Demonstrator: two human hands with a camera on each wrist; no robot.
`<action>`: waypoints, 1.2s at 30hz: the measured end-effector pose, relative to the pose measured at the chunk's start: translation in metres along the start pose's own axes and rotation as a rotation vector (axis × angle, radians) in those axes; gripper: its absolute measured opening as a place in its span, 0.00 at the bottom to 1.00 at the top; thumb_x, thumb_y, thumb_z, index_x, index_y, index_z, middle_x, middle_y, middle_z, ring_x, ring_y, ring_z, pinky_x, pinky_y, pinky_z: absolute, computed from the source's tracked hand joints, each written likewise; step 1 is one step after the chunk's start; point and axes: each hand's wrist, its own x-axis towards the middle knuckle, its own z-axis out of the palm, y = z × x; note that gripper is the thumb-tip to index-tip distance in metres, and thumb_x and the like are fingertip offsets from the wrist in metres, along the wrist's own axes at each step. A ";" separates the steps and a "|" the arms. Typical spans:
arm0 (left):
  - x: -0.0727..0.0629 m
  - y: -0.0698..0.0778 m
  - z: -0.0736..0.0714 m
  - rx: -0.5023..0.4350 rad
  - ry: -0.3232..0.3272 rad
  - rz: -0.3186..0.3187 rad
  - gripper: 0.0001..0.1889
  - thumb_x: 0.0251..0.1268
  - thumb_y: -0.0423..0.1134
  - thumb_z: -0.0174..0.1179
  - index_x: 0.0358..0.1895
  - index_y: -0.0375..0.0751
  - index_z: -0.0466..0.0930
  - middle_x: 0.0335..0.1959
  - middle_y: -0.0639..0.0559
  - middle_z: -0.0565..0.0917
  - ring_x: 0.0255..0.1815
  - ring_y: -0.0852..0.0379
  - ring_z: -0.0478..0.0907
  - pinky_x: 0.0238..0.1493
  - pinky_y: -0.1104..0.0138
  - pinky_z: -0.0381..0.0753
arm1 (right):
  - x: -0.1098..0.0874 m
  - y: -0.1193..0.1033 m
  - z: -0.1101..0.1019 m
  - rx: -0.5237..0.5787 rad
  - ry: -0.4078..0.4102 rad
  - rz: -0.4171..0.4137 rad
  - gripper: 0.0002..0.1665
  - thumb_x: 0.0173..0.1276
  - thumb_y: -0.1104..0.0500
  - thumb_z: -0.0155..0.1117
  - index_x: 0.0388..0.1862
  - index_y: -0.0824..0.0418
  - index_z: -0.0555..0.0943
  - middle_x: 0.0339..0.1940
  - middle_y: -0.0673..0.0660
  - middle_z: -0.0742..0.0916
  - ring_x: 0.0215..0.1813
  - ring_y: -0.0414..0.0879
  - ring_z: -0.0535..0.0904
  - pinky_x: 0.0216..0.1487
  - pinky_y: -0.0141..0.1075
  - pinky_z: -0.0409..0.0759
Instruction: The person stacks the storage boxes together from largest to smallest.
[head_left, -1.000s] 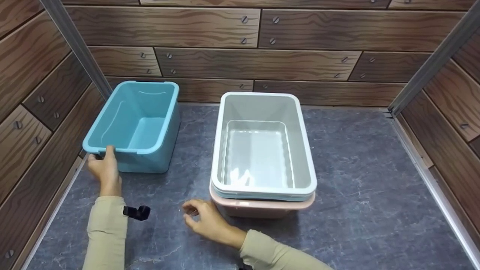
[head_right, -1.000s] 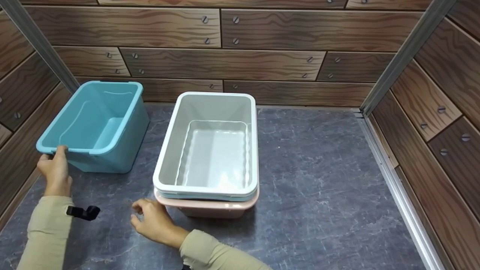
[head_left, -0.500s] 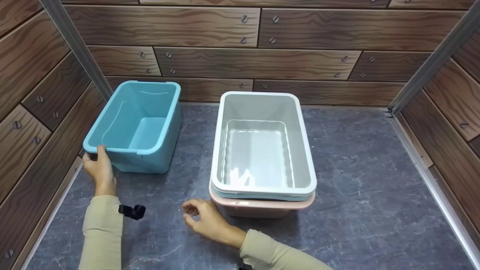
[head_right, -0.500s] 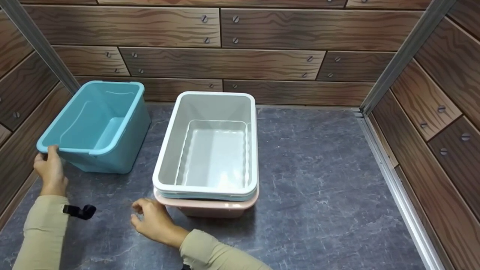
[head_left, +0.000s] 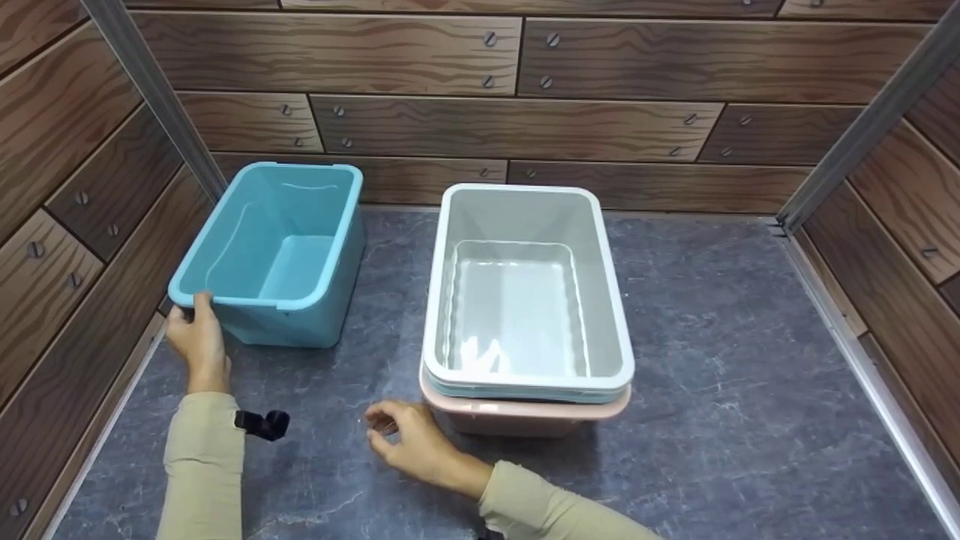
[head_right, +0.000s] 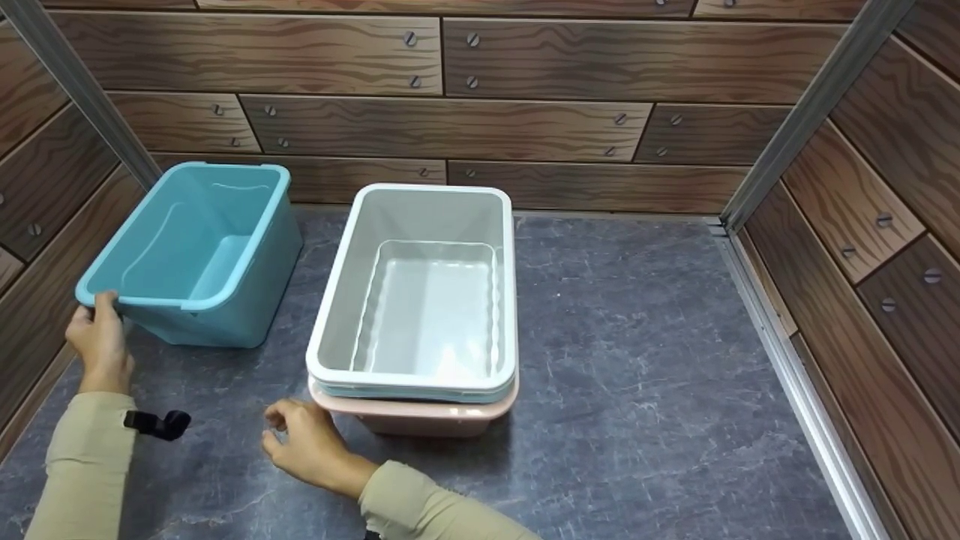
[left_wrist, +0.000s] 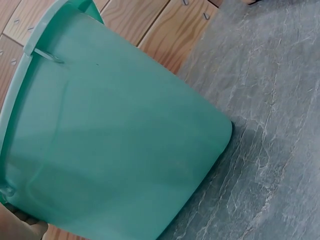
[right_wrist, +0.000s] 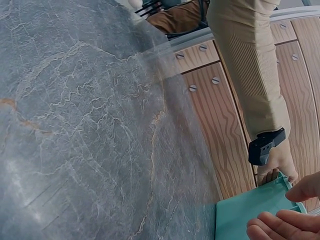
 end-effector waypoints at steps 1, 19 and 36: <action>0.000 0.000 0.000 -0.001 -0.001 0.001 0.07 0.69 0.45 0.49 0.43 0.50 0.74 0.44 0.64 0.73 0.50 0.66 0.67 0.59 0.73 0.67 | 0.000 0.000 0.000 0.001 0.000 0.000 0.11 0.62 0.70 0.60 0.43 0.73 0.80 0.40 0.66 0.88 0.41 0.51 0.87 0.45 0.29 0.85; -0.014 -0.003 0.005 0.010 -0.010 0.003 0.05 0.66 0.43 0.51 0.33 0.48 0.71 0.37 0.64 0.72 0.43 0.67 0.66 0.49 0.76 0.67 | -0.001 0.003 0.000 0.007 -0.004 0.005 0.11 0.62 0.70 0.59 0.43 0.73 0.80 0.40 0.66 0.88 0.40 0.51 0.86 0.44 0.28 0.84; -0.010 -0.004 -0.003 0.015 -0.094 -0.005 0.11 0.71 0.48 0.45 0.31 0.48 0.68 0.33 0.61 0.69 0.42 0.65 0.64 0.51 0.72 0.62 | -0.002 0.004 0.000 0.007 -0.014 0.018 0.12 0.61 0.71 0.59 0.44 0.74 0.80 0.40 0.67 0.88 0.40 0.52 0.86 0.45 0.30 0.85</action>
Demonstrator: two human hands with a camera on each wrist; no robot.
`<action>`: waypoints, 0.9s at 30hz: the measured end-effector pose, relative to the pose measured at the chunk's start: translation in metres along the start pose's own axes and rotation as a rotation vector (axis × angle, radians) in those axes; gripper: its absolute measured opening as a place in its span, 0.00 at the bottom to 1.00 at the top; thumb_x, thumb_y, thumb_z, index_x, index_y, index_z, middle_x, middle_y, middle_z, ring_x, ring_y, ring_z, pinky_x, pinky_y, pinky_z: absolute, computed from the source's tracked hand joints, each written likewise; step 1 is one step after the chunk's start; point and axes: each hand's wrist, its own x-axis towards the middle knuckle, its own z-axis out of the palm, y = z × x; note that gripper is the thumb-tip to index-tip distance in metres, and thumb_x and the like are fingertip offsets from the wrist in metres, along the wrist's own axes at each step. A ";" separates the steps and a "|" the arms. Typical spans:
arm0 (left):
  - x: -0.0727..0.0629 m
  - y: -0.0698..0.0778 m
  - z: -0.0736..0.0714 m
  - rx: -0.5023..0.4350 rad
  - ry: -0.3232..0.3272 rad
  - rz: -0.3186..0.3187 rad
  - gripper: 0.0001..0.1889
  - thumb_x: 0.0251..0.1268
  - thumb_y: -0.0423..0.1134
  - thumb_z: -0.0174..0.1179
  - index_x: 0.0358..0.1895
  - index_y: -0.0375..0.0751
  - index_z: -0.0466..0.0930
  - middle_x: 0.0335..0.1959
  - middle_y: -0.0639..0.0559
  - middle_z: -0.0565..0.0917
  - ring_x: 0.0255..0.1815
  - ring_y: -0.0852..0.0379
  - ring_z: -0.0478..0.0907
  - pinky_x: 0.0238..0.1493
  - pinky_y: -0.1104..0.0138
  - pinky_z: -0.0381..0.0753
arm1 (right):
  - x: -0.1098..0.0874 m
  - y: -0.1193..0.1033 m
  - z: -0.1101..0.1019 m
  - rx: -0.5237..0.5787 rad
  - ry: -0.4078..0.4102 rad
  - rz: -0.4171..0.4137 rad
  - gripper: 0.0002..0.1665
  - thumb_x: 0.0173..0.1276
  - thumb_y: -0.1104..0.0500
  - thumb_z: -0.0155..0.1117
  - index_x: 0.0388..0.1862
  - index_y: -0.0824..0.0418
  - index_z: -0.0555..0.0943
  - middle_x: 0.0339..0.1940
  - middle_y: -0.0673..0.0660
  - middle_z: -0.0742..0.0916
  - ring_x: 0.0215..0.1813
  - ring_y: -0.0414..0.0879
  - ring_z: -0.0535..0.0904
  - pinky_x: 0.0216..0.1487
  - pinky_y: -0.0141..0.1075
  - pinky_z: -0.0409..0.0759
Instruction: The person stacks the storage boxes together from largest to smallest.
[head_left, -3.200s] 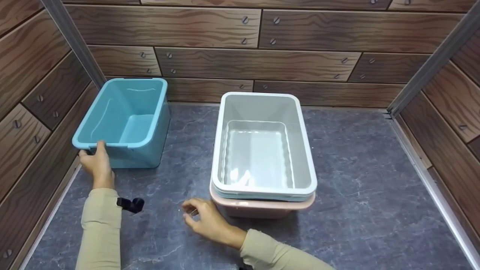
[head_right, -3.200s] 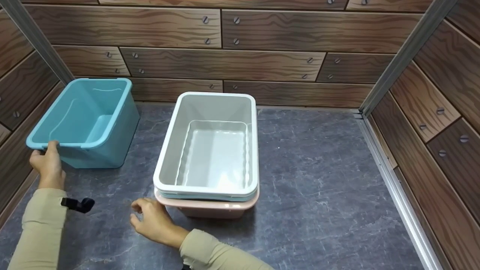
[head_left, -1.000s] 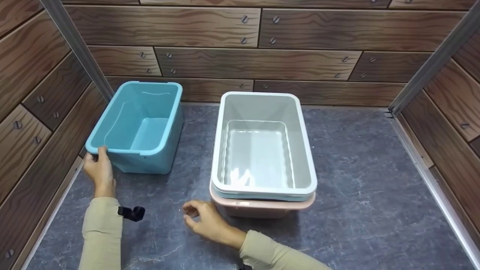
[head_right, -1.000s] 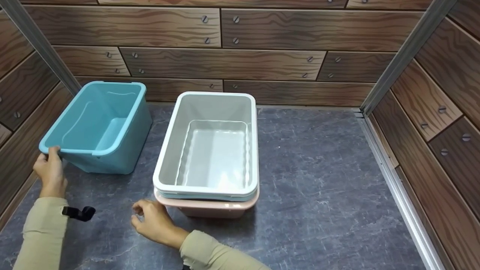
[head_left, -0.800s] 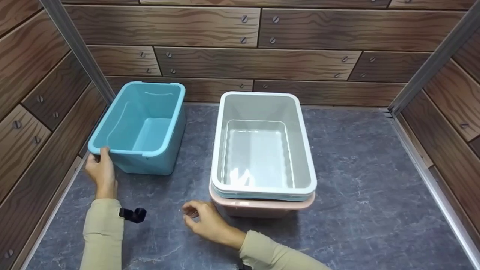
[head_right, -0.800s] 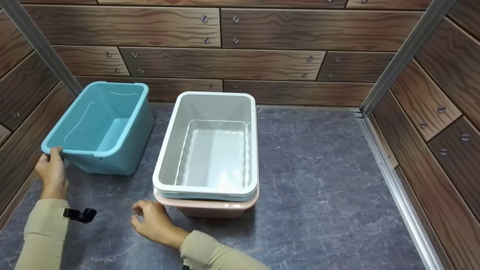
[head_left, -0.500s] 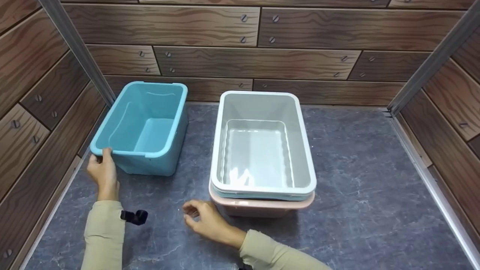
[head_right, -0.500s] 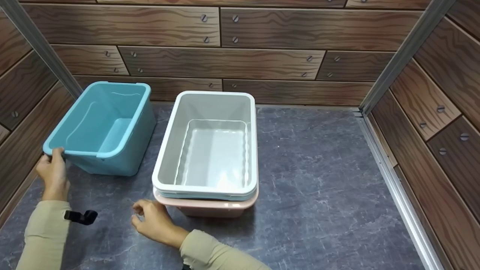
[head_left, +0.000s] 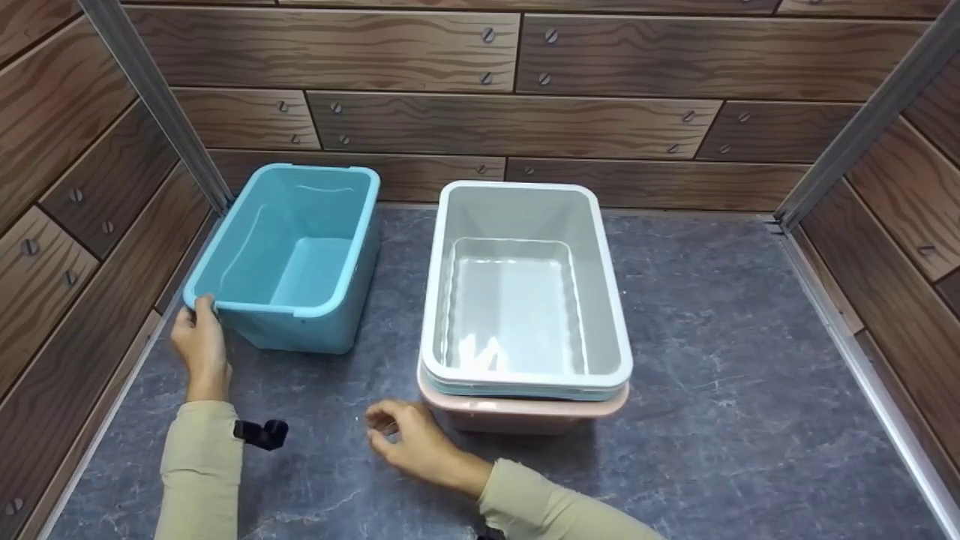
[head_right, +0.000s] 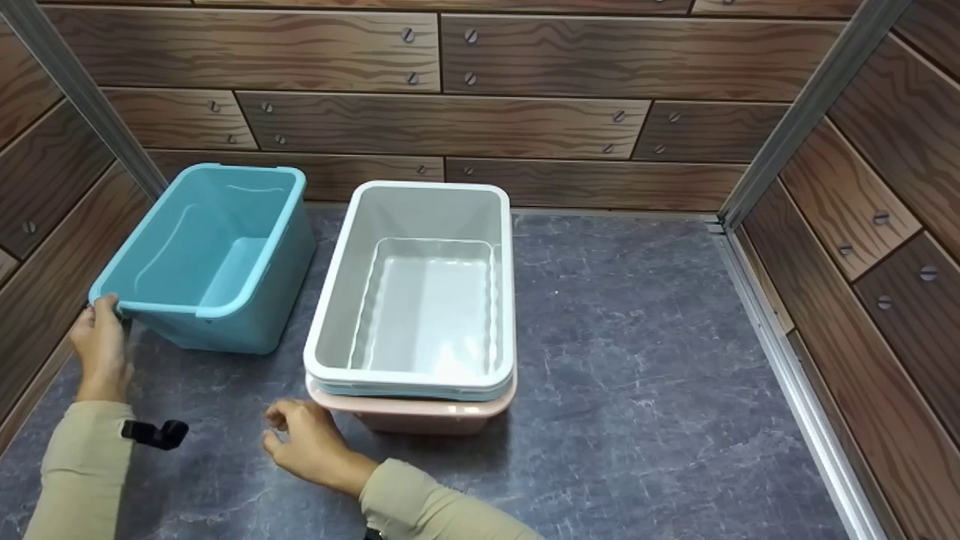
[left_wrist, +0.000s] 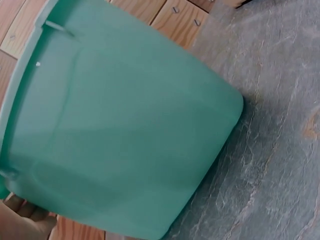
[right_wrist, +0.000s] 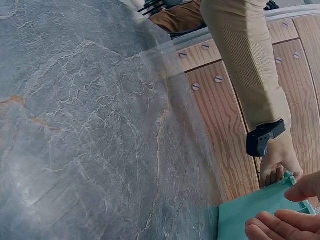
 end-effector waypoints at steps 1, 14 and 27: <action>0.001 -0.001 0.000 -0.019 -0.013 0.005 0.12 0.71 0.48 0.44 0.30 0.47 0.68 0.32 0.61 0.68 0.42 0.65 0.63 0.51 0.72 0.62 | 0.000 0.000 0.000 -0.003 0.000 0.001 0.12 0.61 0.71 0.59 0.44 0.74 0.80 0.40 0.66 0.88 0.40 0.51 0.86 0.45 0.29 0.85; 0.005 -0.004 0.002 -0.073 0.021 0.039 0.16 0.71 0.46 0.43 0.22 0.49 0.66 0.17 0.64 0.66 0.33 0.62 0.62 0.44 0.71 0.61 | 0.001 0.002 0.001 -0.008 0.020 -0.001 0.10 0.61 0.71 0.60 0.42 0.73 0.80 0.38 0.65 0.88 0.39 0.50 0.86 0.43 0.27 0.84; 0.002 -0.005 0.002 -0.079 0.007 0.023 0.19 0.71 0.43 0.44 0.17 0.51 0.65 0.14 0.65 0.64 0.28 0.64 0.62 0.39 0.73 0.62 | 0.001 0.003 0.003 -0.004 0.022 0.004 0.11 0.61 0.70 0.60 0.42 0.73 0.81 0.39 0.65 0.88 0.39 0.50 0.86 0.43 0.25 0.84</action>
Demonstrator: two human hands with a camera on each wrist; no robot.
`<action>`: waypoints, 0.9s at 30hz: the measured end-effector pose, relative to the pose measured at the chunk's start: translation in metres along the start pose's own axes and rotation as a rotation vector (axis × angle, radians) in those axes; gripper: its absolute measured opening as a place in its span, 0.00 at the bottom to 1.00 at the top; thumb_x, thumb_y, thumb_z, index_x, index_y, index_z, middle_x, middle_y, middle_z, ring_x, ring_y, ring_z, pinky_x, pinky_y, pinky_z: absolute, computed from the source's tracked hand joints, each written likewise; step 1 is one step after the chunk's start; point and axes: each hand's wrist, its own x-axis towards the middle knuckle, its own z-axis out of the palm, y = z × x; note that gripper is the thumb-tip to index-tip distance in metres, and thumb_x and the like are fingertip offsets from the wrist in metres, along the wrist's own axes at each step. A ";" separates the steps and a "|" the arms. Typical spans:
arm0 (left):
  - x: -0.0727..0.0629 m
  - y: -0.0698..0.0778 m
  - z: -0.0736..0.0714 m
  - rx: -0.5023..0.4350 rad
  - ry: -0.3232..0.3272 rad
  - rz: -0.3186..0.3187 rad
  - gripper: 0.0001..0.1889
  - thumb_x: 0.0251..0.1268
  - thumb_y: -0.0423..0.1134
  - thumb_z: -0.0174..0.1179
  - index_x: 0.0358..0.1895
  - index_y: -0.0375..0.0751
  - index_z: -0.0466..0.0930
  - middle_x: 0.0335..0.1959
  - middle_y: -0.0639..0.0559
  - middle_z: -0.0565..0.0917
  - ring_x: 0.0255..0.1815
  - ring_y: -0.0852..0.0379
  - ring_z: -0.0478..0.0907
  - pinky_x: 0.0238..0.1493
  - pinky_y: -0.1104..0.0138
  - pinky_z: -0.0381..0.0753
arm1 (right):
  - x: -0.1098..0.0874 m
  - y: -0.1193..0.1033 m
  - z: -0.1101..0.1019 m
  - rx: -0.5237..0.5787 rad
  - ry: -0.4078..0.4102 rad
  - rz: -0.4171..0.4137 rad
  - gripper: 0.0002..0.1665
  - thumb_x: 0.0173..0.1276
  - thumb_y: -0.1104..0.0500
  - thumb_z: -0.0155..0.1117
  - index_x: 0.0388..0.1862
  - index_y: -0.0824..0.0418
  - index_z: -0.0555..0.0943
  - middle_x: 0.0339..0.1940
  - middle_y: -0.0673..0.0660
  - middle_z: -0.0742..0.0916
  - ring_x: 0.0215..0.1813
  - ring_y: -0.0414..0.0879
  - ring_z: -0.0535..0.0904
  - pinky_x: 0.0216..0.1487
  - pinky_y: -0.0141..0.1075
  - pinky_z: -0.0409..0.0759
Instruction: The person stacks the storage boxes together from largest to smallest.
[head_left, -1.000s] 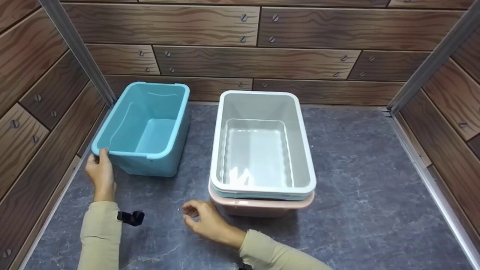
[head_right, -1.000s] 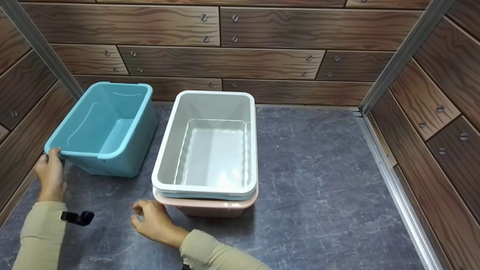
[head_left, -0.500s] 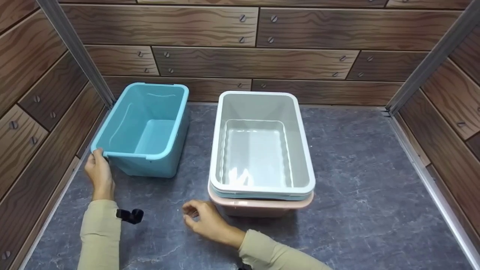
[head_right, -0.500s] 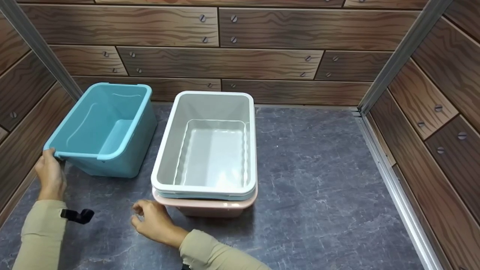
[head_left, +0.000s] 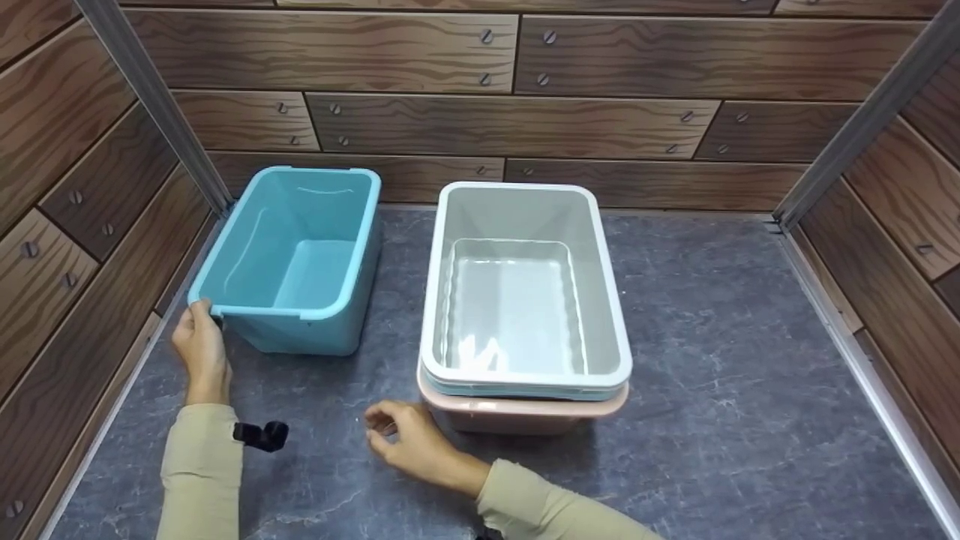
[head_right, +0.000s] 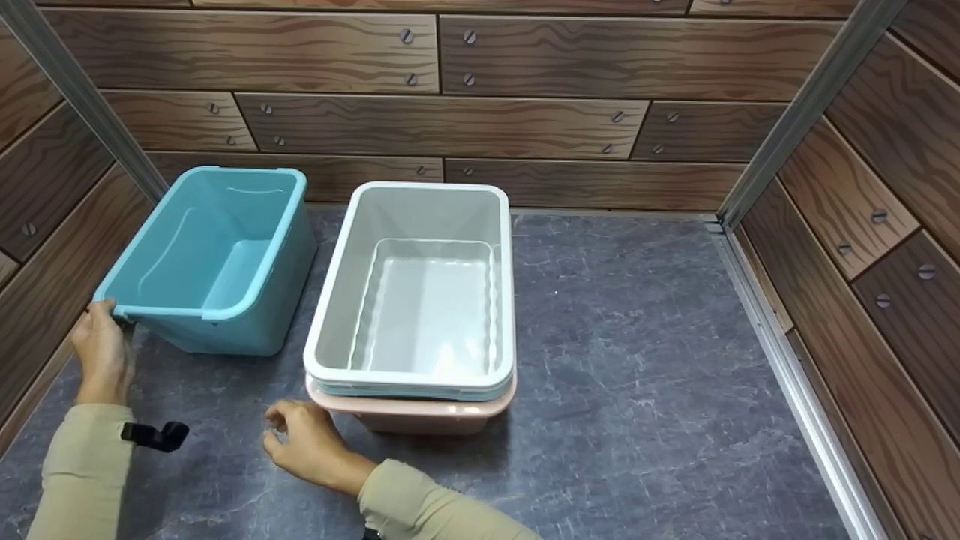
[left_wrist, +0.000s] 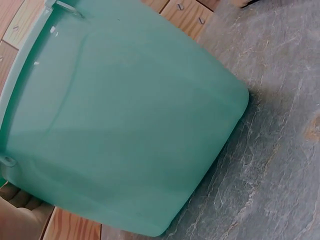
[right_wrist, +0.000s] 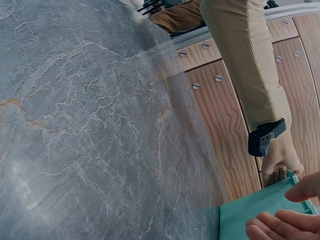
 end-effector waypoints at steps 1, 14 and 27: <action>-0.001 0.000 0.000 0.001 -0.001 0.003 0.19 0.70 0.43 0.44 0.17 0.51 0.65 0.14 0.65 0.64 0.28 0.64 0.62 0.39 0.73 0.62 | 0.000 0.000 0.000 0.002 -0.001 0.002 0.11 0.61 0.70 0.60 0.43 0.73 0.81 0.39 0.65 0.88 0.39 0.50 0.86 0.43 0.25 0.83; -0.014 -0.004 0.006 -0.011 -0.010 0.012 0.18 0.70 0.43 0.45 0.17 0.51 0.67 0.14 0.66 0.67 0.31 0.64 0.64 0.42 0.73 0.64 | -0.002 0.000 0.000 0.037 0.005 0.004 0.12 0.60 0.71 0.59 0.42 0.76 0.80 0.38 0.66 0.88 0.38 0.51 0.86 0.42 0.25 0.83; -0.009 -0.010 0.005 -0.066 -0.046 -0.049 0.16 0.72 0.47 0.42 0.24 0.50 0.70 0.33 0.64 0.73 0.50 0.66 0.67 0.66 0.71 0.63 | -0.001 0.000 -0.001 0.065 0.008 0.011 0.11 0.60 0.72 0.59 0.42 0.76 0.80 0.37 0.68 0.87 0.38 0.54 0.86 0.42 0.26 0.84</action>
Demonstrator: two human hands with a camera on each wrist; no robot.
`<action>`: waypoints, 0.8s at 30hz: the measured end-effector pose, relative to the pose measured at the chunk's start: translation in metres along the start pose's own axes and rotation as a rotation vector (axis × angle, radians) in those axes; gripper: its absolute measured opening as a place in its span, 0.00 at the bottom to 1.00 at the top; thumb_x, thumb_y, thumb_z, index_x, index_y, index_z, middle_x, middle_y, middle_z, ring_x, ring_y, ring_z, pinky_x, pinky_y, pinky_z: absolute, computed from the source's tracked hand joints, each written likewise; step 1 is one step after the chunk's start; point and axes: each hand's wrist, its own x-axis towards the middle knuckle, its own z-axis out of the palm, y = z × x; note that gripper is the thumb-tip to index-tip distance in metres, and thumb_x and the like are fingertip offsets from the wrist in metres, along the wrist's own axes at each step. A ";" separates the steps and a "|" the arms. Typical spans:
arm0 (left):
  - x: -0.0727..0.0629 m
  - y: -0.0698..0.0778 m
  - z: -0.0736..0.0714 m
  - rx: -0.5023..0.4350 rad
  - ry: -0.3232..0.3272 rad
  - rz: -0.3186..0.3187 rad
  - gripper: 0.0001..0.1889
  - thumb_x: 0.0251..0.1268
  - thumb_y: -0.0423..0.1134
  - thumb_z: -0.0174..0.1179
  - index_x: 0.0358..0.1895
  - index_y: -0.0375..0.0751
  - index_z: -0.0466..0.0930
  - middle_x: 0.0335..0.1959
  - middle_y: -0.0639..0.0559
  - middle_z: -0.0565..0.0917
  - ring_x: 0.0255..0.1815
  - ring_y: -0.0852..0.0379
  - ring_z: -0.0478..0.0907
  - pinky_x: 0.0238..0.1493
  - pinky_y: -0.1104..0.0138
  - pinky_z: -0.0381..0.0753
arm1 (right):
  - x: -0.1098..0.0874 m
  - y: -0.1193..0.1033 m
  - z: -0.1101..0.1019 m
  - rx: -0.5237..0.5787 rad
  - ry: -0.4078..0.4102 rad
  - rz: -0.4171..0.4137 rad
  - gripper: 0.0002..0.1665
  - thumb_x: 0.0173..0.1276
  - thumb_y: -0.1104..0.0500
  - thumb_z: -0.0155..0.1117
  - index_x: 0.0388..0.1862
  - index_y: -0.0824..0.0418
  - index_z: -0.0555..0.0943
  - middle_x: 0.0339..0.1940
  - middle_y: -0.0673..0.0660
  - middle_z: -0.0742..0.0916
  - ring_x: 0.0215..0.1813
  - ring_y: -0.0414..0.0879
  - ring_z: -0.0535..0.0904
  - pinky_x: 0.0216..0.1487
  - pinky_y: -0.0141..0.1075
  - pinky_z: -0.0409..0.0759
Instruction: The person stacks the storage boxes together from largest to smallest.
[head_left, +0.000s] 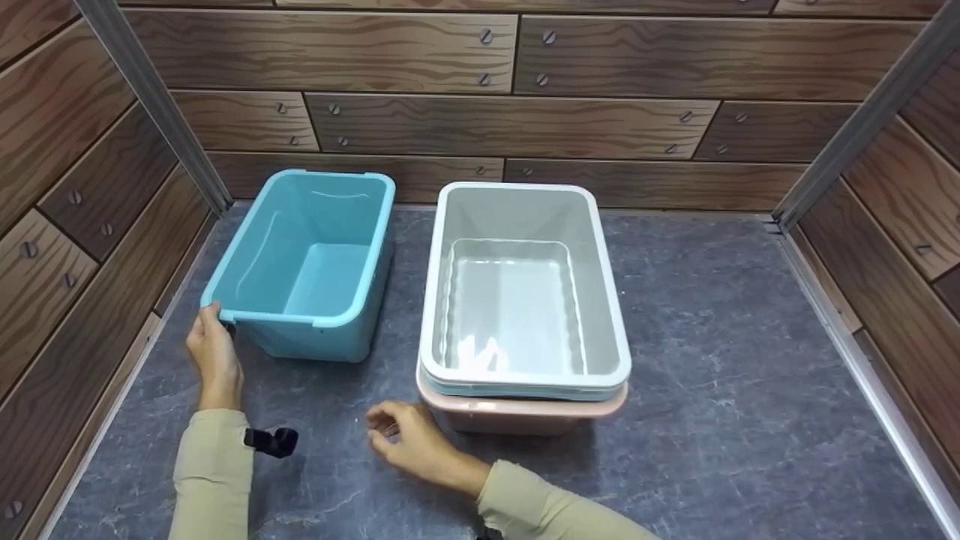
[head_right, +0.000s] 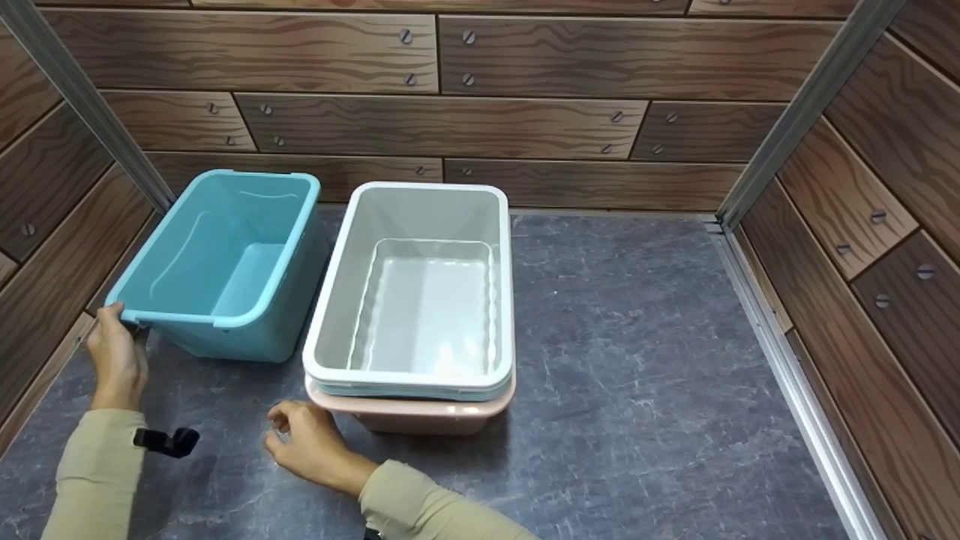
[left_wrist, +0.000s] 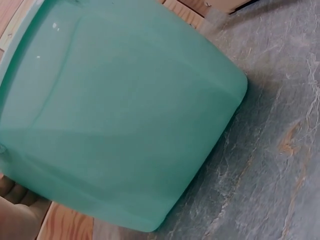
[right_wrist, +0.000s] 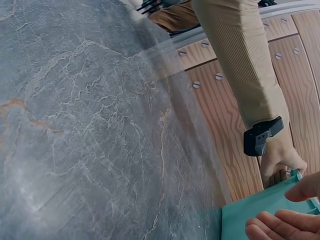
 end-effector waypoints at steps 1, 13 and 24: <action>0.000 -0.001 0.000 0.001 0.001 -0.002 0.16 0.72 0.47 0.42 0.24 0.50 0.69 0.34 0.63 0.72 0.50 0.66 0.66 0.67 0.70 0.63 | 0.000 0.000 0.000 0.002 0.000 0.002 0.11 0.60 0.72 0.59 0.42 0.76 0.80 0.37 0.68 0.87 0.38 0.54 0.86 0.42 0.26 0.84; -0.008 -0.002 0.001 0.038 0.019 0.037 0.15 0.72 0.47 0.41 0.35 0.47 0.76 0.46 0.61 0.78 0.61 0.62 0.68 0.70 0.73 0.63 | 0.004 0.007 0.002 0.021 0.016 0.046 0.11 0.59 0.73 0.59 0.41 0.77 0.79 0.35 0.68 0.87 0.36 0.51 0.85 0.40 0.24 0.82; -0.014 -0.005 0.005 0.025 0.047 0.047 0.16 0.70 0.45 0.44 0.24 0.51 0.75 0.30 0.68 0.76 0.46 0.68 0.68 0.61 0.72 0.66 | 0.007 0.010 0.003 0.078 0.045 0.110 0.11 0.60 0.72 0.58 0.41 0.77 0.79 0.37 0.69 0.86 0.38 0.49 0.84 0.43 0.25 0.82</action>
